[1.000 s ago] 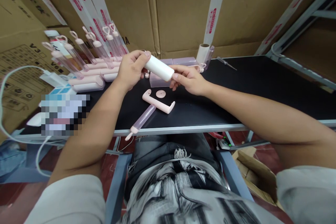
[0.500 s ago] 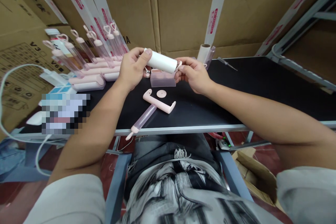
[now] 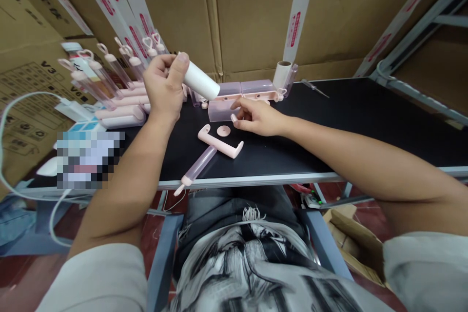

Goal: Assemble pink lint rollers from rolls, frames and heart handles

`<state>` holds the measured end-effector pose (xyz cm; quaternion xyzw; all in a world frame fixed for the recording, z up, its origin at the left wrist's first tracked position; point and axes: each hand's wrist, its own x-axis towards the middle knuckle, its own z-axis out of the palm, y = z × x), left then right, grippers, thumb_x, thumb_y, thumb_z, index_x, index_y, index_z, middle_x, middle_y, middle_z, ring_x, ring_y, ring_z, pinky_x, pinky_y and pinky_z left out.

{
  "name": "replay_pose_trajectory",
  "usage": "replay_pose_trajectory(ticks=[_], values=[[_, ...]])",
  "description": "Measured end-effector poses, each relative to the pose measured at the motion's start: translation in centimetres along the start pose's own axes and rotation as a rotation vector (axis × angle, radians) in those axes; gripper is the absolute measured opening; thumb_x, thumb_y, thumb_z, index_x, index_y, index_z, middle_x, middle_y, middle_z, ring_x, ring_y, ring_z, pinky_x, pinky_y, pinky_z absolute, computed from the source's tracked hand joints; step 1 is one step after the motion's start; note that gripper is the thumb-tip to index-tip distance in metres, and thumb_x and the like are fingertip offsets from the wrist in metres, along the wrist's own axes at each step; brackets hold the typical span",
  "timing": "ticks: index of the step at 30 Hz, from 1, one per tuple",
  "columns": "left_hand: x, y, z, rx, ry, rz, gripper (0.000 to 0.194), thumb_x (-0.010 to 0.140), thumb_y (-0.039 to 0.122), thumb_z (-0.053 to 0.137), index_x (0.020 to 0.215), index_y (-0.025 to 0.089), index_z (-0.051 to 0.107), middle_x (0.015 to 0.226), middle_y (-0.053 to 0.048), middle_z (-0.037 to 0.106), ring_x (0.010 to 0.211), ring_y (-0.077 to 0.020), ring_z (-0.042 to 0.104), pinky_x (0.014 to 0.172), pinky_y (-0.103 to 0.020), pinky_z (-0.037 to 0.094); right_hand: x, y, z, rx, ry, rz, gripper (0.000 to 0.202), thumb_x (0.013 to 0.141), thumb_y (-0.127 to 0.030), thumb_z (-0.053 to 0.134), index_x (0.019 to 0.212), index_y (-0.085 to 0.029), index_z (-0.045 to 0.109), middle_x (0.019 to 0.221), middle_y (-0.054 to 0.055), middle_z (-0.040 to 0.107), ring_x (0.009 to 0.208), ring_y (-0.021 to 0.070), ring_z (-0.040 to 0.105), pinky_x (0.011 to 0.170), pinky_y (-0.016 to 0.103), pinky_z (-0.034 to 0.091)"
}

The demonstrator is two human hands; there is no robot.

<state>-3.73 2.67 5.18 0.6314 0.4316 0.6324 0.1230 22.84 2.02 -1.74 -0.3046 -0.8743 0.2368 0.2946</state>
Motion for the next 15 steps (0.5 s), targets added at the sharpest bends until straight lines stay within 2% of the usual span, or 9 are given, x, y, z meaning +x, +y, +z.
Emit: replay_pose_trajectory(ticks=[3, 7, 11, 15], values=[[0.1, 0.1, -0.3, 0.107, -0.037, 0.004, 0.081, 0.086, 0.102, 0.045, 0.099, 0.023, 0.049, 0.075, 0.001, 0.047, 0.094, -0.0157, 0.054, 0.073, -0.033, 0.034, 0.1, -0.1, -0.4, -0.110, -0.061, 0.016, 0.034, 0.092, -0.037, 0.072, 0.116, -0.013, 0.074, 0.098, 0.009, 0.080, 0.078, 0.0188, 0.065, 0.078, 0.031, 0.046], [0.3, 0.3, -0.4, 0.304, 0.002, 0.000, 0.081, 0.091, 0.101, 0.032, 0.097, 0.023, 0.051, 0.075, 0.000, 0.048, 0.096, -0.0170, 0.054, 0.074, -0.035, 0.032, 0.2, -0.6, -0.5, -0.270, -0.148, -0.007, 0.034, 0.095, -0.038, 0.070, 0.116, -0.013, 0.078, 0.100, 0.011, 0.081, 0.081, 0.0209, 0.067, 0.079, 0.032, 0.043], [0.5, 0.6, -0.5, 0.366, 0.056, -0.017, 0.072, 0.097, 0.094, 0.038, 0.095, 0.023, 0.048, 0.073, 0.002, 0.044, 0.093, -0.0149, 0.053, 0.076, -0.034, 0.033, 0.2, -1.3, -0.3, -0.400, -0.191, -0.030, 0.030, 0.097, -0.039, 0.069, 0.110, -0.014, 0.080, 0.105, 0.012, 0.081, 0.091, 0.0248, 0.068, 0.080, 0.033, 0.041], [0.6, 0.2, -0.8, 0.340, 0.054, -0.037, 0.061, 0.097, 0.082, 0.056, 0.096, 0.022, 0.050, 0.074, 0.004, 0.046, 0.089, -0.0127, 0.051, 0.078, -0.032, 0.036, 0.2, -1.7, -0.4, -0.458, -0.231, 0.009, 0.032, 0.098, -0.042, 0.072, 0.110, -0.014, 0.080, 0.105, 0.012, 0.080, 0.090, 0.0245, 0.068, 0.075, 0.032, 0.038]])
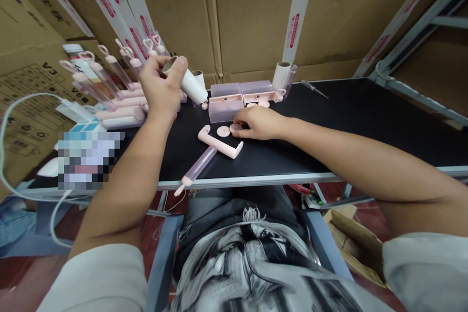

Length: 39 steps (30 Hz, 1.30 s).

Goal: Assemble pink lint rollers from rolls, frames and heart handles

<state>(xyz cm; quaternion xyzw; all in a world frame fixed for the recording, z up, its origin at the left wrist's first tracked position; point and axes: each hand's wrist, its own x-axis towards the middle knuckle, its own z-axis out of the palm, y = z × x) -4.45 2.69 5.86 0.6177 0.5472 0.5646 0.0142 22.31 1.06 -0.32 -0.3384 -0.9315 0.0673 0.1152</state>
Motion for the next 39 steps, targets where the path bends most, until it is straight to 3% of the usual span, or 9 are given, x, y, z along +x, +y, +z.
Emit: replay_pose_trajectory(ticks=[3, 7, 13, 22, 26, 29, 33, 39], values=[[0.0, -0.7, 0.1, -0.057, -0.004, 0.005, 0.050, 0.088, 0.067, 0.074, 0.094, 0.021, 0.056, 0.078, 0.004, 0.053, 0.081, -0.0122, 0.052, 0.075, -0.033, 0.039, 0.0, -0.2, -0.3, 0.015, -0.031, 0.039, 0.033, 0.097, -0.042, 0.074, 0.115, -0.015, 0.080, 0.098, 0.010, 0.080, 0.083, 0.0227, 0.066, 0.072, 0.031, 0.036], [-0.3, -1.6, 0.3, 0.031, -0.056, -0.039, 0.035, 0.076, 0.052, 0.081, 0.086, 0.022, 0.064, 0.081, -0.001, 0.065, 0.074, -0.0175, 0.057, 0.069, -0.036, 0.042, -0.1, -0.3, -0.3, 0.046, -0.037, 0.063, 0.033, 0.098, -0.041, 0.074, 0.118, -0.015, 0.079, 0.093, 0.008, 0.079, 0.078, 0.0205, 0.064, 0.071, 0.029, 0.036], [-0.5, -2.1, 0.3, 0.273, -0.219, -0.125, 0.033, 0.073, 0.048, 0.085, 0.089, 0.023, 0.071, 0.088, -0.005, 0.072, 0.087, -0.0255, 0.065, 0.086, -0.041, 0.053, -0.1, 0.1, 0.0, 0.065, -0.016, 0.057, 0.035, 0.098, -0.038, 0.072, 0.124, -0.014, 0.078, 0.094, 0.009, 0.080, 0.078, 0.0204, 0.065, 0.072, 0.029, 0.039], [-0.6, -1.7, -0.1, 0.369, -0.352, -0.150, 0.032, 0.072, 0.049, 0.084, 0.083, 0.023, 0.070, 0.086, -0.007, 0.069, 0.091, -0.0287, 0.066, 0.095, -0.045, 0.054, -0.1, 0.5, 0.1, 0.061, -0.021, 0.029, 0.035, 0.098, -0.036, 0.070, 0.122, -0.013, 0.079, 0.091, 0.008, 0.079, 0.075, 0.0200, 0.065, 0.072, 0.029, 0.038], [-0.6, -1.6, -0.3, 0.369, -0.346, -0.123, 0.035, 0.071, 0.050, 0.086, 0.088, 0.024, 0.069, 0.095, -0.009, 0.070, 0.106, -0.0335, 0.067, 0.104, -0.048, 0.053, -0.3, 0.5, 0.1, 0.177, 0.074, -0.019, 0.030, 0.100, -0.038, 0.068, 0.113, -0.014, 0.079, 0.081, 0.005, 0.075, 0.070, 0.0166, 0.060, 0.071, 0.029, 0.038], [-0.6, -2.0, -0.2, 0.350, -0.345, -0.105, 0.038, 0.071, 0.049, 0.088, 0.093, 0.024, 0.069, 0.101, -0.010, 0.070, 0.117, -0.0362, 0.065, 0.108, -0.048, 0.052, -0.5, 0.3, 0.1, 0.313, 0.121, -0.155, 0.038, 0.101, -0.050, 0.068, 0.110, -0.014, 0.079, 0.082, 0.004, 0.074, 0.069, 0.0150, 0.059, 0.071, 0.028, 0.040], [-0.6, -2.2, -0.1, 0.328, -0.284, -0.094, 0.044, 0.070, 0.049, 0.090, 0.101, 0.026, 0.068, 0.108, -0.010, 0.068, 0.119, -0.0357, 0.064, 0.106, -0.048, 0.051, -0.7, -0.5, -0.1, 0.394, 0.035, -0.337, 0.048, 0.100, -0.058, 0.071, 0.113, -0.013, 0.080, 0.089, 0.006, 0.074, 0.072, 0.0157, 0.061, 0.072, 0.028, 0.044], [-0.9, -0.7, -0.7, 0.268, -0.136, 0.017, 0.043, 0.083, 0.054, 0.083, 0.107, 0.025, 0.062, 0.107, -0.006, 0.066, 0.118, -0.0265, 0.060, 0.100, -0.045, 0.045, -0.7, -1.8, 0.2, 0.367, -0.085, -0.409, 0.039, 0.101, -0.051, 0.072, 0.106, -0.013, 0.082, 0.091, 0.007, 0.074, 0.079, 0.0173, 0.063, 0.076, 0.029, 0.044]])
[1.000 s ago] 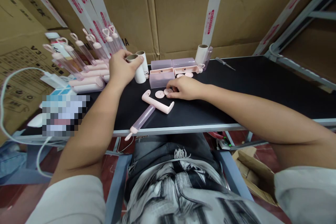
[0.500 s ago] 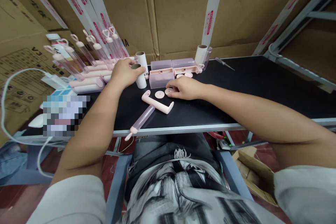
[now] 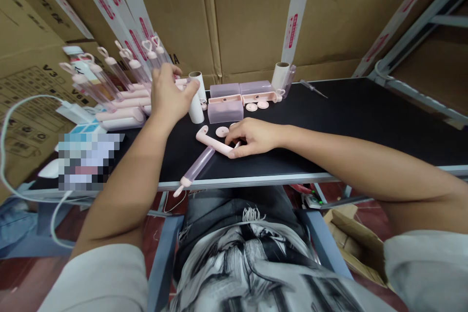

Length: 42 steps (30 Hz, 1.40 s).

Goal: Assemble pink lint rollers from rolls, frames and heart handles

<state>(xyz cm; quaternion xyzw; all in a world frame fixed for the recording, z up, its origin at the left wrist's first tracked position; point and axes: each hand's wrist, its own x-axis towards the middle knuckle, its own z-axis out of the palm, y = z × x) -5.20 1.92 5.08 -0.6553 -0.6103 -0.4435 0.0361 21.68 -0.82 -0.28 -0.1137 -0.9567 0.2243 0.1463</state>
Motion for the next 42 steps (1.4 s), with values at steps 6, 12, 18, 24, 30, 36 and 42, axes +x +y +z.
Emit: replay_pose_trajectory(ticks=[6, 12, 18, 24, 30, 36, 42], values=[[-0.1, 0.8, -0.4, -0.076, 0.048, 0.110, 0.031, 0.092, 0.052, 0.072, 0.093, 0.026, 0.055, 0.099, -0.004, 0.060, 0.111, -0.0232, 0.056, 0.096, -0.045, 0.039, 0.0, 0.2, 0.7, 0.042, 0.075, -0.089, 0.033, 0.105, -0.043, 0.069, 0.087, -0.016, 0.073, 0.082, 0.003, 0.064, 0.077, 0.0157, 0.059, 0.077, 0.028, 0.044], [-0.4, 1.2, -0.6, -0.149, 0.059, 0.109, 0.034, 0.096, 0.057, 0.064, 0.084, 0.028, 0.050, 0.077, -0.002, 0.057, 0.102, -0.0226, 0.058, 0.080, -0.041, 0.037, 0.0, -0.1, 0.3, 0.102, 0.168, -0.163, 0.039, 0.109, -0.049, 0.066, 0.087, -0.016, 0.068, 0.084, 0.002, 0.064, 0.077, 0.0139, 0.059, 0.078, 0.026, 0.046], [0.5, 0.0, 0.1, -0.380, -0.106, 0.307, 0.046, 0.099, 0.063, 0.057, 0.072, 0.030, 0.040, 0.062, -0.002, 0.046, 0.084, -0.0235, 0.053, 0.065, -0.041, 0.021, -0.2, -0.7, 0.3, 0.172, 0.187, -0.249, 0.035, 0.108, -0.042, 0.070, 0.086, -0.014, 0.071, 0.089, 0.005, 0.073, 0.080, 0.0128, 0.067, 0.079, 0.025, 0.050], [0.5, 0.1, 0.1, -0.348, 0.125, 0.232, 0.047, 0.102, 0.052, 0.069, 0.074, 0.023, 0.044, 0.065, 0.004, 0.035, 0.073, -0.0127, 0.033, 0.068, -0.035, 0.020, -0.4, -0.8, 0.3, 0.099, 0.344, -0.308, 0.027, 0.105, -0.035, 0.074, 0.087, -0.015, 0.072, 0.097, 0.009, 0.080, 0.083, 0.0144, 0.073, 0.080, 0.026, 0.056], [-0.2, 0.5, 0.7, -0.573, 0.024, 0.365, 0.055, 0.098, 0.067, 0.073, 0.074, 0.022, 0.052, 0.062, 0.006, 0.044, 0.061, -0.0095, 0.035, 0.058, -0.034, 0.027, -0.6, -0.7, -0.1, -0.170, 0.630, -0.352, 0.019, 0.105, -0.032, 0.072, 0.091, -0.019, 0.072, 0.102, 0.009, 0.081, 0.091, 0.0180, 0.077, 0.082, 0.030, 0.060], [-0.6, 0.5, 0.9, -0.860, -0.416, 0.380, 0.060, 0.090, 0.077, 0.076, 0.110, 0.025, 0.055, 0.071, 0.004, 0.061, 0.048, -0.0090, 0.047, 0.047, -0.027, 0.035, -1.0, 0.5, -0.7, -0.306, 0.721, -0.251, 0.023, 0.107, -0.040, 0.067, 0.093, -0.022, 0.072, 0.112, 0.009, 0.077, 0.108, 0.0245, 0.078, 0.094, 0.041, 0.063], [-1.9, 1.7, -0.8, -0.466, -0.773, 0.368, 0.060, 0.099, 0.076, 0.063, 0.110, 0.018, 0.072, 0.068, -0.001, 0.067, 0.052, -0.0139, 0.059, 0.052, -0.026, 0.043, -1.0, 0.8, -1.4, -0.249, 0.760, -0.127, 0.033, 0.104, -0.053, 0.070, 0.091, -0.023, 0.069, 0.119, 0.010, 0.074, 0.111, 0.0265, 0.073, 0.098, 0.048, 0.060]])
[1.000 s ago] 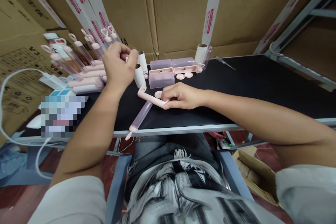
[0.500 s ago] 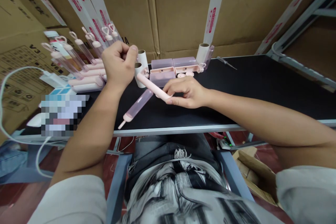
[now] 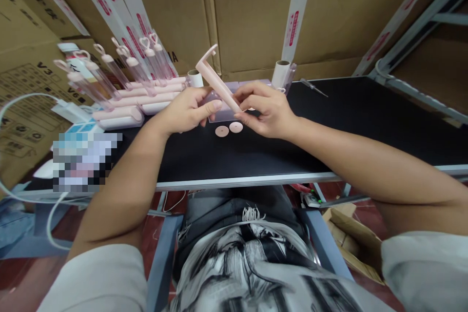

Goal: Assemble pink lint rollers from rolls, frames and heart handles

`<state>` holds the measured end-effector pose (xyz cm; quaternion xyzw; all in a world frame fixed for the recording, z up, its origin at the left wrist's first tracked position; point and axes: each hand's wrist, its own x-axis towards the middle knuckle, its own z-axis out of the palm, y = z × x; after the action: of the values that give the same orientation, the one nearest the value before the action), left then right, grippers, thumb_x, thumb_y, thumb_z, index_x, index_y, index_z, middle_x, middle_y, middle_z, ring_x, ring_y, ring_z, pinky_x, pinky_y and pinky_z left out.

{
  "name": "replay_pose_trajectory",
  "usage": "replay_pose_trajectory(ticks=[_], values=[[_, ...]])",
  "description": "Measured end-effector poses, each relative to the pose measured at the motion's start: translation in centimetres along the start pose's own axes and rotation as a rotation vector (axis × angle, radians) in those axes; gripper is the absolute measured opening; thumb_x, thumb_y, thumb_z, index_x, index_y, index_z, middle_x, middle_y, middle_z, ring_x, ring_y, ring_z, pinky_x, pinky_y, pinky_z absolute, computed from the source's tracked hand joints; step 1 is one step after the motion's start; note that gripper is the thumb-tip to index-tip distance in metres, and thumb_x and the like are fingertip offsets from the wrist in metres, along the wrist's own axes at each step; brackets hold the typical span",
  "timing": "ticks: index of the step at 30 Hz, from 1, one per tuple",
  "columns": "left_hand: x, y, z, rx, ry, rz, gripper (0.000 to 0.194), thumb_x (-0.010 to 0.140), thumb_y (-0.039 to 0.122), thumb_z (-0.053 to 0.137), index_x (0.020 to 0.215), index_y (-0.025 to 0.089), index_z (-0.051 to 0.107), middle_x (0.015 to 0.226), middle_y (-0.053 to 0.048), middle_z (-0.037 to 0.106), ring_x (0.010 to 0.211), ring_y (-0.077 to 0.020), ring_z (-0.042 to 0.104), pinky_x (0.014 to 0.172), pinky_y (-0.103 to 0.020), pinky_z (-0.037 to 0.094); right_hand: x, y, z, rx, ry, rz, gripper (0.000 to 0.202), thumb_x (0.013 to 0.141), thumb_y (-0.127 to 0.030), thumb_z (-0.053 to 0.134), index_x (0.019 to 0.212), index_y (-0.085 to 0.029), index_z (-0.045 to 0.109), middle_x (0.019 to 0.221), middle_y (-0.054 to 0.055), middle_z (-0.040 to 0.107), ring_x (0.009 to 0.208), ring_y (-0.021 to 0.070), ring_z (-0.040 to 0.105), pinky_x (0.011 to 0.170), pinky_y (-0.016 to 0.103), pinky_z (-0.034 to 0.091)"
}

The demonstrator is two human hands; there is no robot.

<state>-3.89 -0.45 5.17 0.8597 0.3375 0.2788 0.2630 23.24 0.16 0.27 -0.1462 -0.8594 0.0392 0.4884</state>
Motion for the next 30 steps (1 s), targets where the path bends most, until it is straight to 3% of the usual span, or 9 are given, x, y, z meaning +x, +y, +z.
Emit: replay_pose_trajectory(ticks=[3, 6, 10, 12, 16, 20, 25, 28, 30], values=[[0.0, 0.3, 0.4, 0.126, 0.078, 0.045, 0.064, 0.100, 0.076, 0.061, 0.117, 0.015, 0.076, 0.073, -0.002, 0.069, 0.061, -0.0150, 0.061, 0.060, -0.027, 0.046, 0.5, 0.2, -0.3, 0.155, -0.002, 0.152, 0.041, 0.099, -0.061, 0.075, 0.091, -0.022, 0.067, 0.115, 0.009, 0.074, 0.104, 0.0241, 0.072, 0.092, 0.043, 0.061], [0.2, 0.2, 0.8, 0.225, 0.082, 0.107, 0.067, 0.098, 0.076, 0.063, 0.122, 0.016, 0.079, 0.085, -0.004, 0.076, 0.074, -0.0180, 0.065, 0.071, -0.029, 0.049, 1.0, 0.4, -0.6, 0.498, -0.044, 0.381, 0.043, 0.096, -0.062, 0.079, 0.100, -0.023, 0.061, 0.097, 0.003, 0.073, 0.084, 0.0169, 0.071, 0.077, 0.032, 0.061], [0.3, 0.0, 1.3, 0.209, -0.002, 0.124, 0.069, 0.101, 0.075, 0.059, 0.124, 0.014, 0.081, 0.099, -0.007, 0.082, 0.087, -0.0212, 0.071, 0.081, -0.030, 0.053, 1.3, 0.2, -0.5, 0.870, -0.312, 0.583, 0.047, 0.095, -0.061, 0.082, 0.109, -0.021, 0.063, 0.087, 0.001, 0.076, 0.077, 0.0155, 0.076, 0.075, 0.030, 0.065], [0.3, 0.0, 1.4, 0.187, -0.028, 0.145, 0.069, 0.101, 0.075, 0.058, 0.124, 0.015, 0.082, 0.103, -0.008, 0.083, 0.090, -0.0221, 0.073, 0.084, -0.030, 0.053, 1.3, 0.0, -0.4, 0.961, -0.368, 0.635, 0.048, 0.095, -0.062, 0.082, 0.108, -0.019, 0.066, 0.089, 0.003, 0.080, 0.079, 0.0166, 0.079, 0.080, 0.032, 0.068], [0.4, 0.5, 1.7, 0.188, -0.072, 0.200, 0.074, 0.100, 0.081, 0.053, 0.118, 0.016, 0.084, 0.104, -0.009, 0.084, 0.090, -0.0222, 0.075, 0.085, -0.030, 0.055, 1.2, -0.2, -0.2, 1.074, -0.333, 0.688, 0.048, 0.093, -0.058, 0.086, 0.111, -0.019, 0.065, 0.090, 0.004, 0.083, 0.081, 0.0185, 0.084, 0.076, 0.030, 0.070], [0.6, 1.0, 2.1, 0.209, -0.139, 0.205, 0.077, 0.099, 0.085, 0.049, 0.103, 0.016, 0.085, 0.094, -0.010, 0.083, 0.083, -0.0210, 0.074, 0.082, -0.029, 0.055, 0.8, 0.0, 0.0, 1.121, -0.384, 0.696, 0.047, 0.092, -0.051, 0.089, 0.116, -0.018, 0.067, 0.092, 0.004, 0.083, 0.080, 0.0192, 0.085, 0.072, 0.029, 0.070], [0.8, 0.7, 2.4, 0.242, -0.045, 0.162, 0.070, 0.096, 0.082, 0.057, 0.083, 0.016, 0.077, 0.073, -0.005, 0.073, 0.064, -0.0163, 0.062, 0.064, -0.028, 0.044, 0.2, -0.5, -0.2, 1.294, -0.388, 0.744, 0.046, 0.095, -0.046, 0.088, 0.126, -0.021, 0.065, 0.093, 0.002, 0.084, 0.080, 0.0173, 0.084, 0.075, 0.029, 0.070], [0.8, 0.7, 2.4, 0.261, 0.057, 0.172, 0.065, 0.092, 0.080, 0.064, 0.076, 0.017, 0.071, 0.062, 0.000, 0.061, 0.058, -0.0140, 0.053, 0.061, -0.028, 0.038, 0.2, -1.2, -0.1, 1.359, -0.417, 0.724, 0.046, 0.098, -0.048, 0.084, 0.130, -0.022, 0.063, 0.096, 0.004, 0.086, 0.080, 0.0168, 0.083, 0.072, 0.028, 0.068], [0.8, 0.8, 2.3, 0.272, 0.059, 0.152, 0.064, 0.088, 0.080, 0.067, 0.077, 0.017, 0.070, 0.061, 0.001, 0.059, 0.059, -0.0140, 0.051, 0.062, -0.028, 0.036, 0.2, -1.6, 0.0, 1.352, -0.390, 0.699, 0.044, 0.097, -0.047, 0.086, 0.125, -0.022, 0.065, 0.099, 0.005, 0.086, 0.084, 0.0174, 0.084, 0.075, 0.028, 0.068]])
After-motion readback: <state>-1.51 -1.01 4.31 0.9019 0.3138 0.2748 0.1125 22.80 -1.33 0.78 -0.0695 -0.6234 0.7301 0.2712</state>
